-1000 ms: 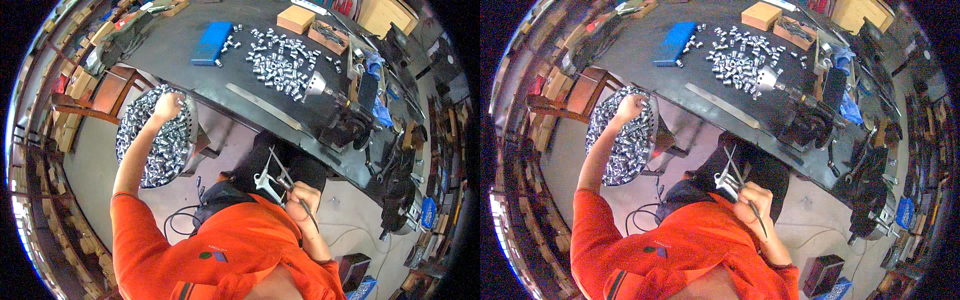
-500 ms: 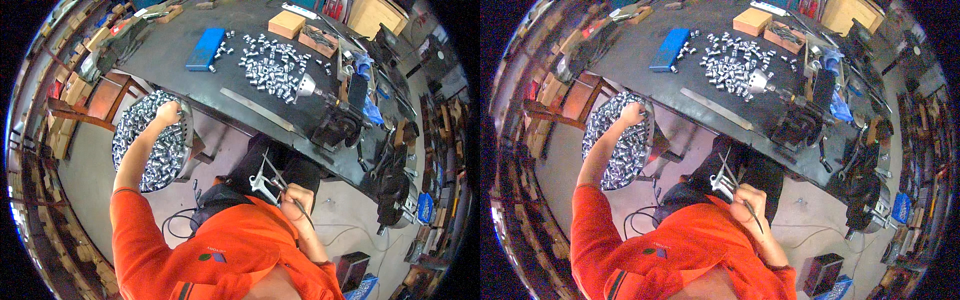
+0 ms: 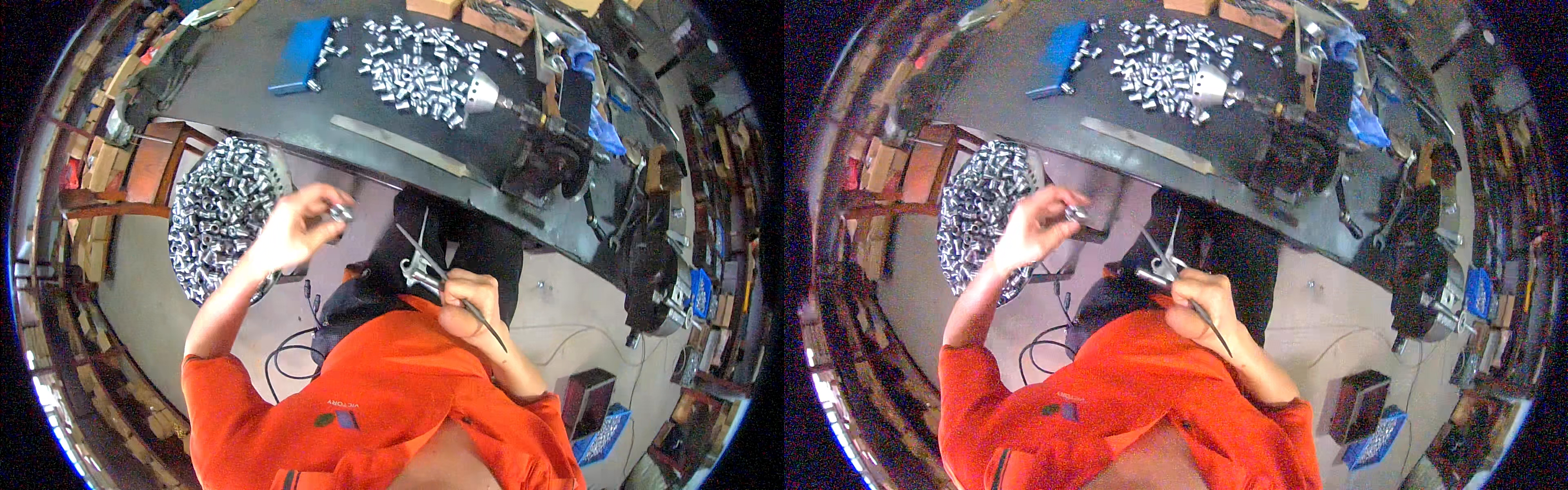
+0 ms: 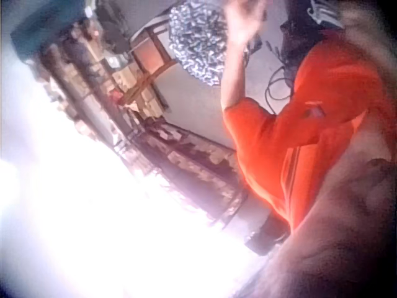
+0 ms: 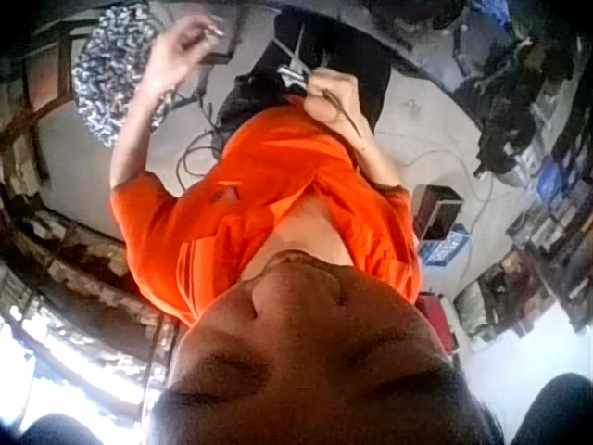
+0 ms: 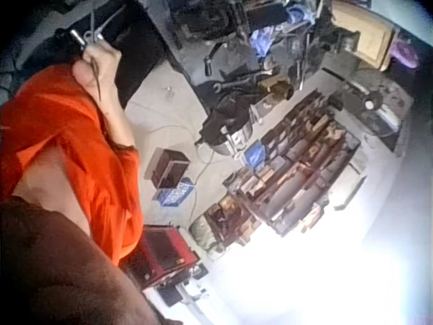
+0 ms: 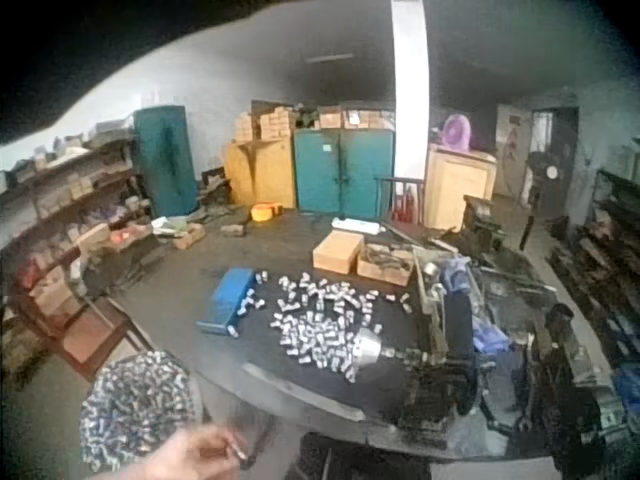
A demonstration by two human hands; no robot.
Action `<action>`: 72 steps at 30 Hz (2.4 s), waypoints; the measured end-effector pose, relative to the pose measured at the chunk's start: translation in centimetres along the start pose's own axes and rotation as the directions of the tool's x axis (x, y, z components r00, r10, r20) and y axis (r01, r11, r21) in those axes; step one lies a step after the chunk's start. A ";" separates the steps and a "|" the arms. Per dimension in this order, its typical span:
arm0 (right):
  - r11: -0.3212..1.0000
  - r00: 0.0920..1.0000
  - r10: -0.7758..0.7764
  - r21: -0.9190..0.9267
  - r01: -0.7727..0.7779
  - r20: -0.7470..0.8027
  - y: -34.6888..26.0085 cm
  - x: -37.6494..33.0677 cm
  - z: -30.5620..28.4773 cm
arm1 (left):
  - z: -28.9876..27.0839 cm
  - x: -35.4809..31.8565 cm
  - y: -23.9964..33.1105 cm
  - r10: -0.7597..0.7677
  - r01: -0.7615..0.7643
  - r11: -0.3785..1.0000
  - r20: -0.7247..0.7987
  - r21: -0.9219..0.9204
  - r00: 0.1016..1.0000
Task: The person picks up metal parts from a container, measures their length using a caliper, and places them onto a pile on the workbench.
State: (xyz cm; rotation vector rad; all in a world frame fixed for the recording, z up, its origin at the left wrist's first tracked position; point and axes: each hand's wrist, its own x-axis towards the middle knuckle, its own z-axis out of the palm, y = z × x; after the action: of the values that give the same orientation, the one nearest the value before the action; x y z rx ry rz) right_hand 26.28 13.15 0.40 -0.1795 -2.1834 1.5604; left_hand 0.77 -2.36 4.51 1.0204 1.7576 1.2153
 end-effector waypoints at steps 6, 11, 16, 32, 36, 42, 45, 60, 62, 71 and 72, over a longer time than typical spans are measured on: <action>0.999 0.999 -0.011 -0.050 0.013 0.035 0.7 0.0 0.0 | 4.2 0.7 -0.4 0.135 -0.165 0.980 0.234 0.114 0.963; 0.994 0.999 0.009 -0.111 -0.005 0.040 1.0 0.4 0.0 | 4.5 1.2 0.0 0.260 -0.311 0.926 0.233 0.215 0.937; 0.987 0.997 0.030 -0.159 -0.018 0.074 1.1 1.2 0.3 | 4.8 1.3 -0.3 0.274 -0.333 0.919 0.263 0.212 0.925; 0.959 1.000 -0.026 -0.284 0.026 0.002 0.3 1.3 0.5 | 6.3 1.6 -0.8 -0.009 0.138 0.944 0.394 -0.300 0.919; 0.961 1.000 -0.029 -0.274 0.028 -0.002 0.4 1.4 0.6 | 6.7 1.7 -1.2 -0.057 0.207 0.914 0.395 -0.349 0.917; 0.986 0.998 0.059 -0.158 -0.055 0.024 1.0 1.1 0.4 | 7.0 1.5 -1.4 0.010 0.083 0.966 0.354 -0.245 0.935; 0.991 0.997 0.075 -0.111 -0.072 0.020 1.5 0.8 0.5 | 6.9 1.6 -1.5 0.090 -0.028 0.983 0.345 -0.181 0.934; 0.993 0.987 -0.121 0.007 0.121 0.101 -2.8 0.0 -1.0 | 5.2 3.2 -3.2 0.435 -0.386 0.682 0.080 0.621 0.897; 0.994 0.988 -0.106 0.015 0.105 0.111 -2.7 0.4 -0.7 | 5.2 3.2 -3.1 0.442 -0.406 0.671 0.105 0.621 0.891; 1.000 0.995 0.003 0.020 -0.005 0.100 0.2 2.8 0.6 | 6.6 4.0 -2.2 0.522 -0.540 0.560 0.238 0.629 0.819; 1.000 0.996 -0.008 -0.012 0.009 0.086 0.4 2.8 0.6 | 6.8 4.6 -2.2 0.514 -0.537 0.575 0.237 0.617 0.824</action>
State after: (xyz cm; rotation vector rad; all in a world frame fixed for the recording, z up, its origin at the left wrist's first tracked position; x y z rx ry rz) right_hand 23.45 13.80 0.66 -0.1084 -2.2565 1.5778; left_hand 4.64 3.70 -0.01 2.1088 1.9740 0.8587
